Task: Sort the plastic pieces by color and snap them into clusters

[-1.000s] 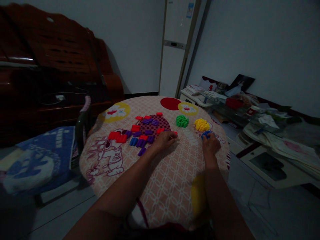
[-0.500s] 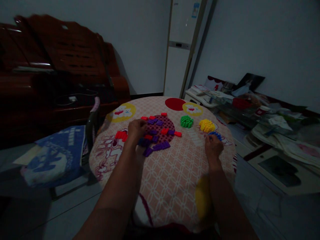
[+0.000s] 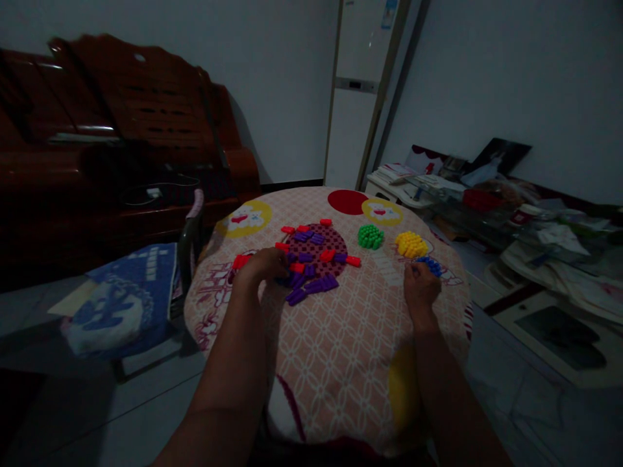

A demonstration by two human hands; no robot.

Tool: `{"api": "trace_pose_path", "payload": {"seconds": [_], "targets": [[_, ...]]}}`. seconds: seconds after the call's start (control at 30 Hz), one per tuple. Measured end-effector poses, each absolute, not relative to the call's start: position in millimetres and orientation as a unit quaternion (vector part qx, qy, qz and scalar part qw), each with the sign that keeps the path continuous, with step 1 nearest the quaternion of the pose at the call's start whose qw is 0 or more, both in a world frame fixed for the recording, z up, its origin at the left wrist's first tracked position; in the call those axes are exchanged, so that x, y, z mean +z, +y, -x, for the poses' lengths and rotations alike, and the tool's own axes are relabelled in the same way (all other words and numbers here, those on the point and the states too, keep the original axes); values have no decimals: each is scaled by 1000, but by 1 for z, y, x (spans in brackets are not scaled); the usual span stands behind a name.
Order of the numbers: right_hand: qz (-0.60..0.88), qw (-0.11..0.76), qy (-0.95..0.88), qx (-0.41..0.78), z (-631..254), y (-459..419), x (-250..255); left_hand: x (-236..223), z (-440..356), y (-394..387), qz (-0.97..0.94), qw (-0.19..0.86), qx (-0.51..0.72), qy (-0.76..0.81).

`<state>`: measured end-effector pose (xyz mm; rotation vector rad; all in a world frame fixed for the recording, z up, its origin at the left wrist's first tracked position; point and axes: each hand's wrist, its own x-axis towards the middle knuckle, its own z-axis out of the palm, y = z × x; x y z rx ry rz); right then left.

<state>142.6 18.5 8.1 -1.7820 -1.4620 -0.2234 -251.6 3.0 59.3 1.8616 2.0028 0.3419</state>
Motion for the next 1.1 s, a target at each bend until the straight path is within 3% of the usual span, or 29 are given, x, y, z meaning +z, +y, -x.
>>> {"api": "trace_pose_path", "payload": {"seconds": [0.2, 0.37, 0.67, 0.93, 1.1], "targets": [[572, 418, -705, -33, -107, 7, 8, 63, 243, 9, -636, 185, 337, 670], [429, 450, -783, 4, -73, -2, 6, 58, 178, 16, -614, 342, 458, 544], [372, 459, -806, 30, -61, -6, 6, 35, 105, 12, -533, 536, 484, 441], [413, 518, -743, 95, -61, -4, 9, 33, 102, 9, -506, 598, 447, 432], [484, 560, -668, 77, -79, 3, 16, 31, 100, 8, -534, 606, 432, 401]]}}
